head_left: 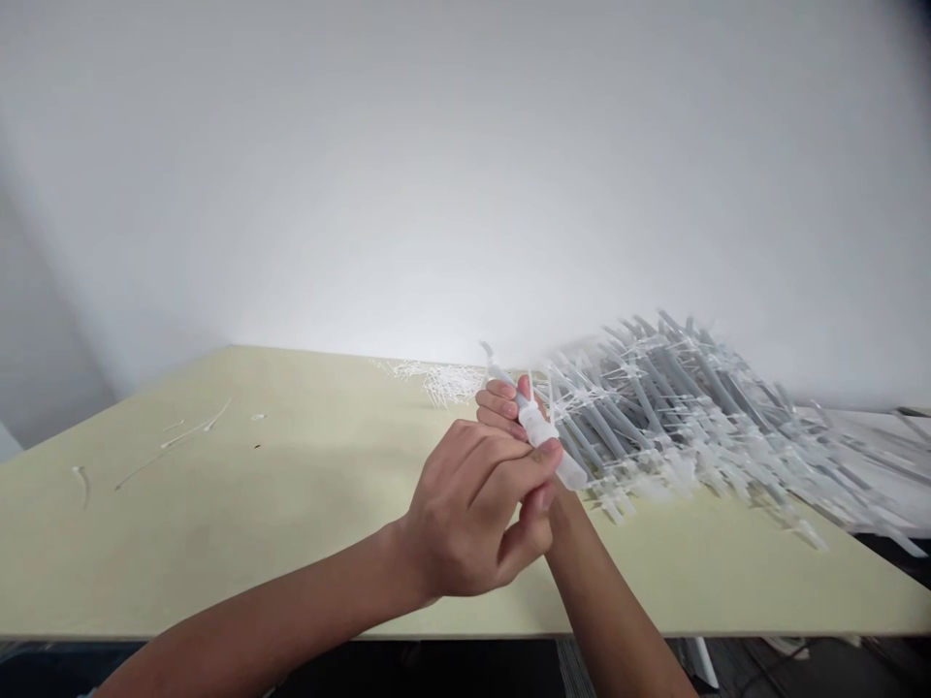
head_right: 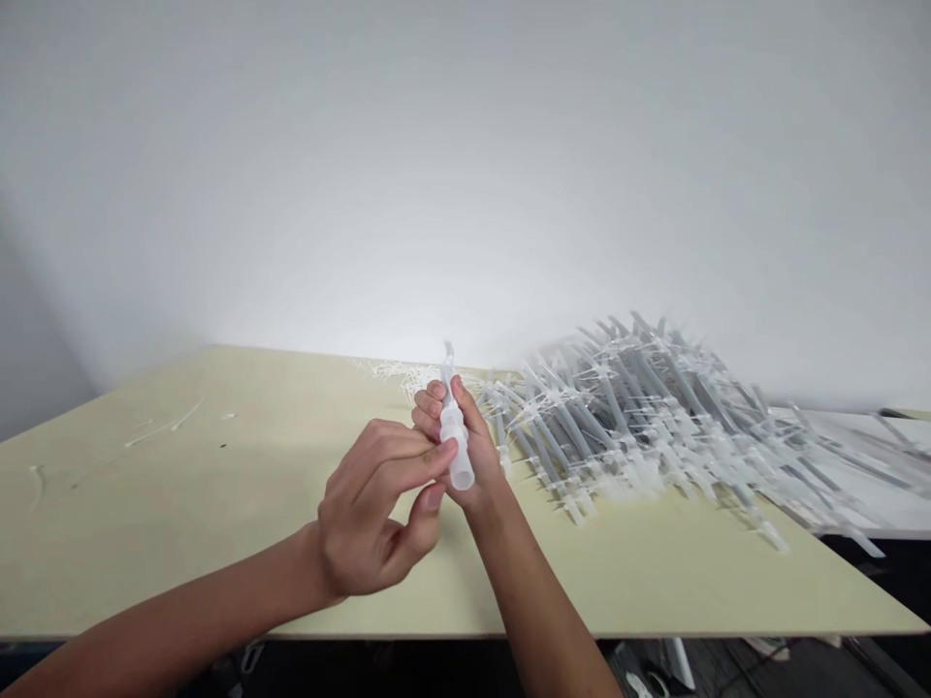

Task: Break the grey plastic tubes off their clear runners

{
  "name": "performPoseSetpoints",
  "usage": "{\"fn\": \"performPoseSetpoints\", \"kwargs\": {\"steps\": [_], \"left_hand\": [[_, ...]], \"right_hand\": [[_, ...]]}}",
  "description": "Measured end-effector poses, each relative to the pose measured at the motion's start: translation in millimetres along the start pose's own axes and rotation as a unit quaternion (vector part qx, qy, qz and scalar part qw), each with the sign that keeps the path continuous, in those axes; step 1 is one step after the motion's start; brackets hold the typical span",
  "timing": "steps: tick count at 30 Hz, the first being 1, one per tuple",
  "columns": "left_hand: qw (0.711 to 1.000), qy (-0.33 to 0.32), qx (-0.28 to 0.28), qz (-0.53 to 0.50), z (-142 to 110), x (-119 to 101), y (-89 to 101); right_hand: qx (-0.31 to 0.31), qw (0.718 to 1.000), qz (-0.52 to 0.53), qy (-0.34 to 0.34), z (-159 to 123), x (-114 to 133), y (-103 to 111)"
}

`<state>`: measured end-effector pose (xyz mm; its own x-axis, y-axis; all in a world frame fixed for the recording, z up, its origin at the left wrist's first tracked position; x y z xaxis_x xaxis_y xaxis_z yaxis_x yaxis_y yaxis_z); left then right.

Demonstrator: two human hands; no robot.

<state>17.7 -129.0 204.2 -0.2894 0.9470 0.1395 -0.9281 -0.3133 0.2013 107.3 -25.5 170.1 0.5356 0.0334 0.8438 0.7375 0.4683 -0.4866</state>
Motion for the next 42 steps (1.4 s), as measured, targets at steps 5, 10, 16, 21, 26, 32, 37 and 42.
{"fn": "performPoseSetpoints", "kwargs": {"steps": [5,10,16,21,26,32,37,42], "left_hand": [[0.997,0.04,0.012,-0.071,-3.3,0.8,6.8],[0.934,0.325,-0.093,-0.11,-12.9,57.4,23.2],[0.835,0.486,0.111,-0.235,-27.2,126.1,5.6],[0.814,0.471,0.187,-0.284,-46.7,124.7,-11.3],[0.829,0.475,0.113,-0.272,-62.0,116.9,-22.3],[0.793,0.51,0.051,-0.331,-72.4,107.8,-33.5],[0.807,0.514,0.073,-0.281,-73.5,108.4,-32.7],[0.792,0.513,0.094,-0.317,-74.4,106.8,-30.8]], "right_hand": [[-0.004,1.0,0.012,-0.013,-3.6,-2.9,-3.6],[-0.003,0.995,-0.082,-0.061,-18.9,-9.6,-5.6],[0.042,0.937,-0.316,-0.14,-33.9,-29.0,5.2],[0.017,0.896,-0.425,-0.128,-39.2,-40.0,26.4],[-0.021,0.92,-0.382,-0.083,-34.3,-42.8,33.6],[-0.12,0.974,-0.193,-0.004,-22.6,-41.0,36.2],[-0.134,0.969,-0.207,0.03,-20.7,-44.6,35.8],[-0.134,0.973,-0.181,0.055,-19.7,-41.5,32.7]]}}
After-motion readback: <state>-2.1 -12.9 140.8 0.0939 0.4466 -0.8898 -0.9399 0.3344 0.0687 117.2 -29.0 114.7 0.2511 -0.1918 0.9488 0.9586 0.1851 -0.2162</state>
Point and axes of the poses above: each hand's wrist, its own z-axis towards the middle knuckle, its own y-axis out of the back of the hand, x = y × z, the point moved 4 cm from there along z, towards the middle knuckle, and after that the axes turned 9 degrees about -y, right-handed, at the moved point
